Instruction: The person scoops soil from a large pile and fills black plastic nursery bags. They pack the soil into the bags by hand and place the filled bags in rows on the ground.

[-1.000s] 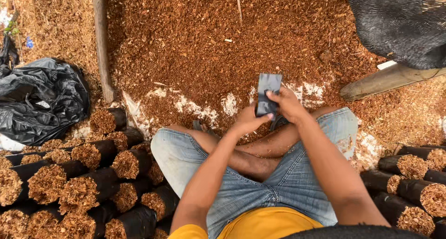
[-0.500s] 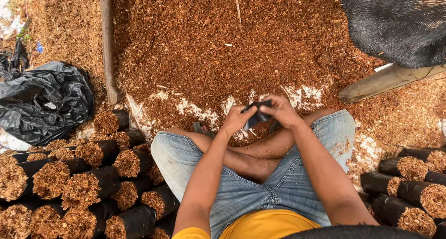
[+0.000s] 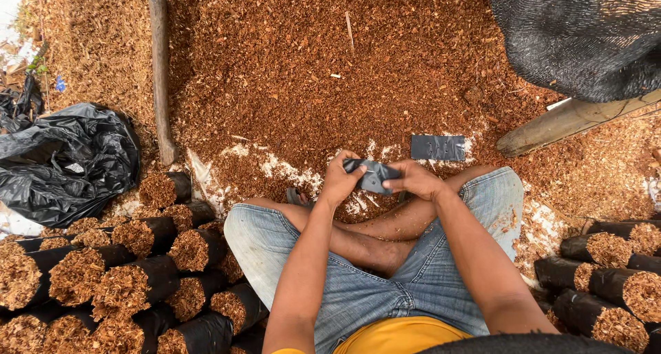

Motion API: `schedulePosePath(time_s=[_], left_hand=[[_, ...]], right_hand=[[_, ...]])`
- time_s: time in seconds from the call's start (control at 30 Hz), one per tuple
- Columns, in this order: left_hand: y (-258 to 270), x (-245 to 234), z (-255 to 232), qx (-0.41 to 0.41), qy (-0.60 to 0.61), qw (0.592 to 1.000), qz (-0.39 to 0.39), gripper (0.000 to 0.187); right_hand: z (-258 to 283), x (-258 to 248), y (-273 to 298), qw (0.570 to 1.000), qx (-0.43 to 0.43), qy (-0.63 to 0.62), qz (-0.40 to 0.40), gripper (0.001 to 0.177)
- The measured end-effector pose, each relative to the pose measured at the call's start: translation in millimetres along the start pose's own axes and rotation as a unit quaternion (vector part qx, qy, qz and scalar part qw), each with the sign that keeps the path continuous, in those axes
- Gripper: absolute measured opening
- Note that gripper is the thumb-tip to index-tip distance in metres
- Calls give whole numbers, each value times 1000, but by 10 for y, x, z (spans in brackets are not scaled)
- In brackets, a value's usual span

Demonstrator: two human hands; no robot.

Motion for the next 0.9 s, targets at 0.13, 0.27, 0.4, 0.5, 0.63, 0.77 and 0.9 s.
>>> schedulePosePath(time_s=[0.13,0.27,0.4,0.5,0.63,0.77,0.9], left_hand=[[198,-74,-286,-52,-63,995,-59,42],[194,129,-247,4,-164,986,-41,39],[193,369,7,-33,-74,981,174,37],[52,169,-2,-4,-123,985,124,24],[62,-10,-295,45,-146,988,34,37],[21,145,-83,55,-108,990,70,28],[-106,318,215,22,-147,984,95,21]], right_hand=[[-81,-164,-125,993,-56,-81,-64,28],[-274,-196,-274,978,-164,34,-124,22],[-72,153,-151,952,-246,166,-78,34],[186,135,-35,981,-165,104,-24,28],[141,-21,-88,982,-134,103,-78,25],[26,55,-85,955,-159,220,-118,18],[-171,-61,-267,941,-178,224,-179,17]])
Point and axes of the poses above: each hand's wrist, its own y-axis away from the middle knuckle, its own x-axis out of the palm, z = x × y, the point moved 5 cm from there along -y, towards the middle knuckle, and after that the axes turned 6 degrees about -x, right-handed, at the moved point
